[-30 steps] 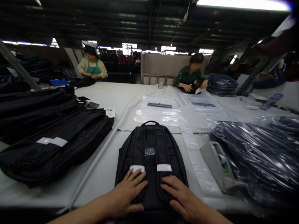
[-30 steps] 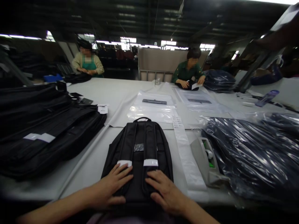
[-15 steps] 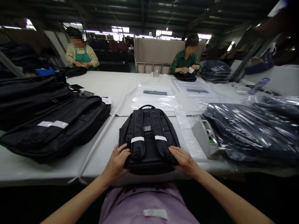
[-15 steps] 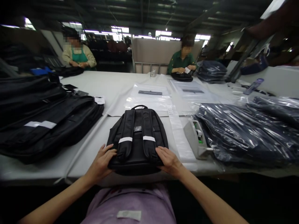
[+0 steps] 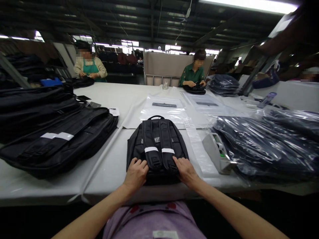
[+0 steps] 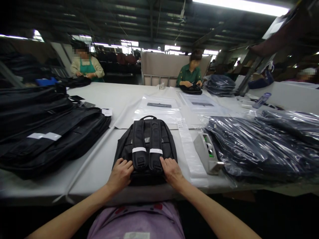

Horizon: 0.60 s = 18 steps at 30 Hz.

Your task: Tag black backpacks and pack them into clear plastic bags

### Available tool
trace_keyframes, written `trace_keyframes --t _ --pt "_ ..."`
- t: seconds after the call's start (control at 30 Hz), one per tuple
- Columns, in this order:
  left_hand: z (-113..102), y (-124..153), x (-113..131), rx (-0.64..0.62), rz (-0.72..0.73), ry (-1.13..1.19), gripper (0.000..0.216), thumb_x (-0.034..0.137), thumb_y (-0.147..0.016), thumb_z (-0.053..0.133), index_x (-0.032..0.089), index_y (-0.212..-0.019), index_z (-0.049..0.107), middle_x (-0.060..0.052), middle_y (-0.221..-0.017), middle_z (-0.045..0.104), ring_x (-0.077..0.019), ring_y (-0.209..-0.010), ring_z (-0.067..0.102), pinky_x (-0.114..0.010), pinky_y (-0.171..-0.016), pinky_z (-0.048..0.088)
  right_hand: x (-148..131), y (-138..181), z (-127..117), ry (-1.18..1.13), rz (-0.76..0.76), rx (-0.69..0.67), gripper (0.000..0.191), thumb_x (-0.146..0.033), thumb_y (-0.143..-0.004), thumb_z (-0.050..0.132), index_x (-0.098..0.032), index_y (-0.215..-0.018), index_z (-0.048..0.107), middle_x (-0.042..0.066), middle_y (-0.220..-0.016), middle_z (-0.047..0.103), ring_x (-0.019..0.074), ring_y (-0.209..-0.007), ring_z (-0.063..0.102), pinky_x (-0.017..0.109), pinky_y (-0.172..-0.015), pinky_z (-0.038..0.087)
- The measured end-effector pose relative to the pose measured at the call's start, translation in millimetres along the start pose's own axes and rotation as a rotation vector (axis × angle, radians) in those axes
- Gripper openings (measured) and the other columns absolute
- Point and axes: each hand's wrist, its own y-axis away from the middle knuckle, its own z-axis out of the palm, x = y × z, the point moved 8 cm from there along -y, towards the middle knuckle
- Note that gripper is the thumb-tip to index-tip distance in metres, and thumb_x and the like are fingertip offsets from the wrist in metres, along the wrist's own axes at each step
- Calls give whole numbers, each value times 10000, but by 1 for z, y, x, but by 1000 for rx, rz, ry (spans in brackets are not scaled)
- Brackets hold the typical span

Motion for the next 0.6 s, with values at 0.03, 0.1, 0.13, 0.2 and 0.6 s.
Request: trace_keyframes --t 0.03,0.1,0.13,0.2,0.6 --pt "-3 0 -3 1 25 -3 200 33 -611 528 162 -753 585 -62 -819 568 -228 -785 495 -415 -812 375 -4 -2 -5 24 -70 6 483 -128 -806 491 -36 -1277 431 132 -859 572 254 -772 487 393 -680 444" --pt "-7 5 -10 18 57 -12 205 16 -612 504 168 -732 572 -54 -798 556 -222 -762 472 -377 -734 379 -10 -1 -12 46 -190 14 439 -101 -847 413 -47 -1283 432 123 -844 574 243 -758 489 390 -698 448" --pt "-6 10 -12 29 75 -12 208 12 -618 495 169 -733 568 -53 -797 549 -221 -757 459 -363 -700 374 -12 3 -12 45 -234 17 442 -96 -860 390 -57 -1300 416 117 -848 577 239 -762 492 390 -716 451" --pt "0 22 -11 66 115 -1 207 9 -648 476 175 -736 564 -51 -789 532 -216 -736 432 -344 -654 356 -15 14 -8 27 -295 35 463 -81 -875 360 -77 -1338 373 106 -851 582 229 -766 500 383 -736 458" --pt "23 42 -5 129 94 -6 225 69 -793 407 191 -758 593 -72 -788 509 -224 -717 404 -364 -638 345 -15 16 -54 -276 -68 -152 634 -250 -707 580 -136 -1312 431 166 -1330 396 324 -1174 386 495 -978 362"
